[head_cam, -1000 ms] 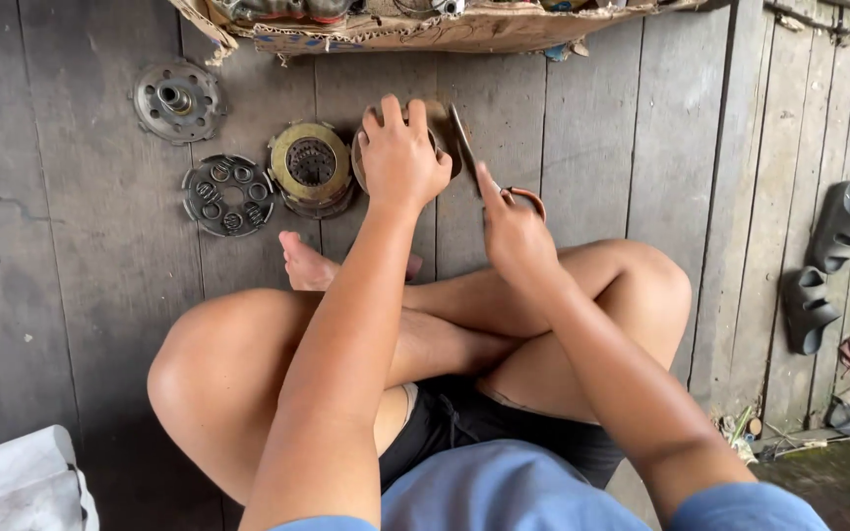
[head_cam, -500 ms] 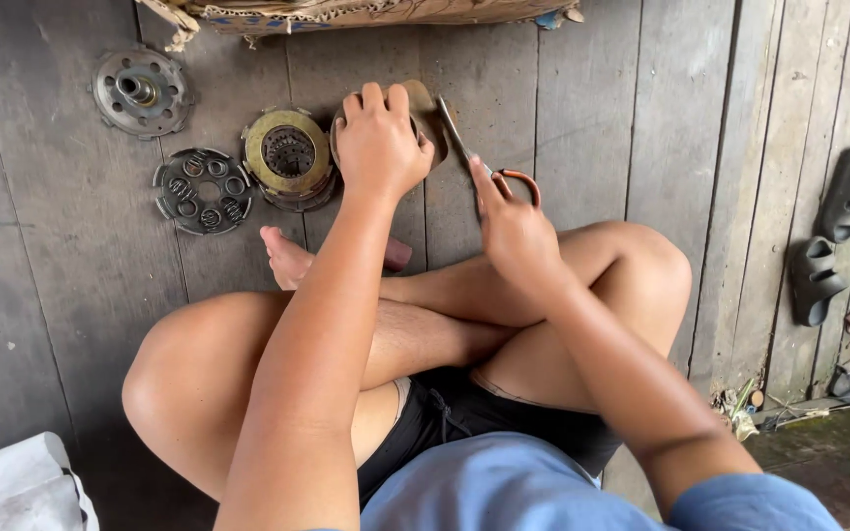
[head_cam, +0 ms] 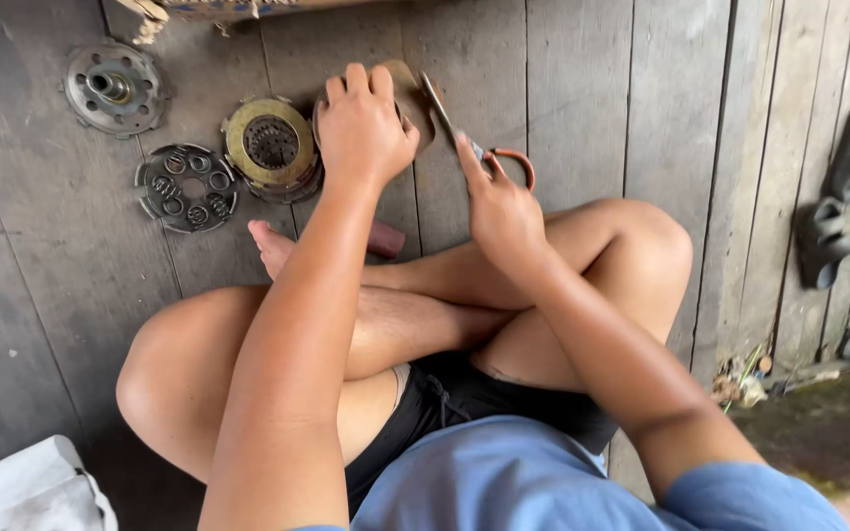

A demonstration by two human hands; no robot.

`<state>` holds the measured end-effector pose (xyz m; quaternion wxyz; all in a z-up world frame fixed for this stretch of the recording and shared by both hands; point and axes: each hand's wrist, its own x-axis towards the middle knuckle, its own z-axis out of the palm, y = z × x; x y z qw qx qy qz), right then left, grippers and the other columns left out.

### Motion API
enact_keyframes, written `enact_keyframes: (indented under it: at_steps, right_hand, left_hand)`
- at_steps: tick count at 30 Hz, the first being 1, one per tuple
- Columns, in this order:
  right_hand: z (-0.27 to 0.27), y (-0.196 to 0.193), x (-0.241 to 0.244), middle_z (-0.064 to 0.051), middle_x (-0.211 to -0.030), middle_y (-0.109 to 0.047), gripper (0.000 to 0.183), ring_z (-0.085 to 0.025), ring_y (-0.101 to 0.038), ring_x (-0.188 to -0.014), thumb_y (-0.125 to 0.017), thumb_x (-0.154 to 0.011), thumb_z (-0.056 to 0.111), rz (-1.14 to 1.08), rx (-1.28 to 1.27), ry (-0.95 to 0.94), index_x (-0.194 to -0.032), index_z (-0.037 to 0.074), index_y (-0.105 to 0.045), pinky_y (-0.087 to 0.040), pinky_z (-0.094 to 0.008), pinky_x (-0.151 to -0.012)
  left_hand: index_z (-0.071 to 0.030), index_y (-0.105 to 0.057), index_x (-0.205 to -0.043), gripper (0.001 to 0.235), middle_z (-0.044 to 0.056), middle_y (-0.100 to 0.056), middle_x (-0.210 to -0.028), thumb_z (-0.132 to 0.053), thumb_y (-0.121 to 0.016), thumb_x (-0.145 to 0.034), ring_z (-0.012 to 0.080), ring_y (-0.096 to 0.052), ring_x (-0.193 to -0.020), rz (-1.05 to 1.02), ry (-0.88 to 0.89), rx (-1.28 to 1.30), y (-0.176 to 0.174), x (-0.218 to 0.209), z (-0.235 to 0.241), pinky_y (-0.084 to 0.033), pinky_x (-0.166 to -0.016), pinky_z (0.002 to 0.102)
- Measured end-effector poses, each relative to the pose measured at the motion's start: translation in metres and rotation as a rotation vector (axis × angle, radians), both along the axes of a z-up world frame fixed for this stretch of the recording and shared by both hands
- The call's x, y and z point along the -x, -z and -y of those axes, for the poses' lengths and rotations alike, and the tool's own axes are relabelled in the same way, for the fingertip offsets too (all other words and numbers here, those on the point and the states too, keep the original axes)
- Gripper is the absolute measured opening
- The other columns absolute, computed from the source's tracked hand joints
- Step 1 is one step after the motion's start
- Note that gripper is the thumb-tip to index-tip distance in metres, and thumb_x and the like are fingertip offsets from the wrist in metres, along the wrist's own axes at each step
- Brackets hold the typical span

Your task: Scraping and cleaning a motorcycle engine cylinder using scissors and a wire brush while sitting on the floor

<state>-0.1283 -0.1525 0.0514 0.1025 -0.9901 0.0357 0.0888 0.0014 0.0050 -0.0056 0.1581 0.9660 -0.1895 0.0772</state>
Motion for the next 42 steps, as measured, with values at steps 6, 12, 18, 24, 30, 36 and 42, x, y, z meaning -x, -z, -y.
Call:
enact_keyframes:
  at_steps: [6,12,18,24,30,36,42]
  right_hand:
    - [-0.001,-0.003,-0.069,-0.029,-0.090,-0.069,0.075,-0.048,-0.068,-0.071,-0.048,-0.092,0.006,-0.131,-0.026,0.058,-0.163,0.025,-0.032,-0.054,-0.059,-0.064]
    - [0.013,-0.016,0.002,-0.017,-0.107,-0.074,0.060,-0.036,-0.067,-0.115,-0.058,-0.096,0.002,0.092,-0.125,-0.061,-0.154,0.005,-0.045,-0.055,-0.047,-0.074]
    - [0.003,-0.008,-0.060,-0.024,-0.076,-0.068,0.063,-0.038,-0.063,-0.053,-0.054,-0.097,0.008,0.002,-0.158,0.043,-0.158,0.015,-0.041,-0.049,-0.049,-0.050]
    - [0.003,-0.029,-0.025,-0.020,-0.061,-0.066,0.066,-0.032,-0.061,-0.043,-0.054,-0.097,0.009,-0.013,-0.029,-0.090,-0.159,0.002,-0.035,-0.055,-0.048,-0.053]
    - [-0.004,-0.023,-0.054,-0.022,-0.070,-0.069,0.060,-0.036,-0.065,-0.052,-0.056,-0.096,0.007,-0.004,-0.054,0.001,-0.154,0.005,-0.043,-0.051,-0.047,-0.049]
    - [-0.001,-0.041,-0.127,-0.027,-0.106,-0.072,0.066,-0.043,-0.074,-0.083,-0.050,-0.083,0.004,-0.309,0.069,0.021,-0.148,0.015,-0.059,-0.061,-0.052,-0.068]
    - [-0.001,-0.066,-0.049,-0.029,-0.085,-0.071,0.064,-0.049,-0.069,-0.070,-0.054,-0.093,0.017,-0.267,0.048,0.026,-0.156,0.021,-0.048,-0.054,-0.057,-0.061]
  left_hand:
    - [-0.004,-0.060,-0.108,0.056,0.016,-0.058,-0.105,-0.033,-0.085,-0.067,0.0359,-0.061,-0.089,-0.005,0.020,0.015,-0.005,-0.004,-0.003,-0.057,-0.071,0.046]
    - [-0.006,-0.062,-0.104,0.044,0.015,-0.059,-0.104,-0.029,-0.078,-0.070,0.0350,-0.061,-0.090,0.054,-0.003,0.041,-0.002,-0.004,0.002,-0.056,-0.070,0.046]
    - [-0.006,-0.062,-0.100,0.040,0.014,-0.059,-0.100,-0.029,-0.078,-0.071,0.0326,-0.062,-0.086,0.078,0.044,0.027,-0.001,-0.006,0.000,-0.055,-0.067,0.044]
    - [-0.006,-0.062,-0.097,0.040,0.014,-0.061,-0.099,-0.028,-0.080,-0.069,0.0329,-0.063,-0.087,0.078,-0.004,0.045,-0.002,-0.007,0.002,-0.057,-0.067,0.043]
    - [-0.005,-0.063,-0.105,0.044,0.014,-0.061,-0.101,-0.030,-0.077,-0.071,0.0328,-0.063,-0.088,0.072,0.037,0.049,0.002,-0.005,0.005,-0.056,-0.069,0.044]
    - [-0.009,-0.064,-0.099,0.051,0.012,-0.061,-0.094,-0.043,-0.084,-0.067,0.0310,-0.063,-0.075,0.150,0.003,0.118,0.000,-0.005,0.005,-0.055,-0.061,0.041]
    - [-0.007,-0.061,-0.103,0.041,0.013,-0.061,-0.101,-0.028,-0.077,-0.071,0.0344,-0.064,-0.090,-0.007,-0.020,0.069,0.005,-0.008,0.005,-0.057,-0.074,0.050]
